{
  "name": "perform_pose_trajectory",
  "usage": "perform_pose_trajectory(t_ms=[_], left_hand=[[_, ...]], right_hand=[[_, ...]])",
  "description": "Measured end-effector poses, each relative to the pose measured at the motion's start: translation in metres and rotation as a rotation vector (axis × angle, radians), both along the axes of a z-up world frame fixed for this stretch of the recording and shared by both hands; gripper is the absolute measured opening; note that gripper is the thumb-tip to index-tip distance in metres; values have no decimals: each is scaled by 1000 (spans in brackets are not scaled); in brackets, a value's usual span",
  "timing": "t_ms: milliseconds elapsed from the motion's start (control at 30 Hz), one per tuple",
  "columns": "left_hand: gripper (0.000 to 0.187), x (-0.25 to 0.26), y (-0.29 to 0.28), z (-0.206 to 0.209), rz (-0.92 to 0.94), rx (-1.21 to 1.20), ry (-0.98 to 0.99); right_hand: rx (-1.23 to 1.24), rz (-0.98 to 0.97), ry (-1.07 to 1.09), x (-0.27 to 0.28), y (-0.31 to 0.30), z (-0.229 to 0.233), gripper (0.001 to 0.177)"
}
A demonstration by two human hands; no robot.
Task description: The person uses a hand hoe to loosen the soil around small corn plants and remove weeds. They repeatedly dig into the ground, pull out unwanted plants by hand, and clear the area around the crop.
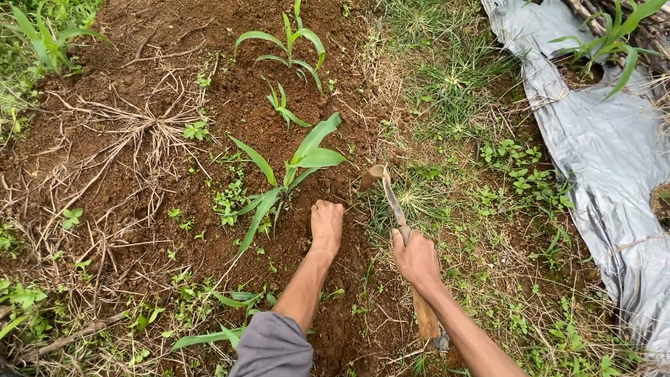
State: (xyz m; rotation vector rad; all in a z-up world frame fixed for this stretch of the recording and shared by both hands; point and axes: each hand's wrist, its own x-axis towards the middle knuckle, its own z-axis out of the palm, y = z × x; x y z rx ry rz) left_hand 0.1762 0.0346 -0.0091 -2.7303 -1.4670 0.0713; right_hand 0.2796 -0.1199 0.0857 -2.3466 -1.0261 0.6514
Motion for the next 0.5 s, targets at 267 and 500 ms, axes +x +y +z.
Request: perform_pose_trajectory(t_ms=[267, 500], left_hand=[[21, -10, -101, 16, -37, -907, -490], [27, -58, -112, 20, -314, -864, -354]], right_hand=[[-5, -22, -7, 6, 19, -43, 35], [-32, 28, -81, -2, 22, -60, 38]])
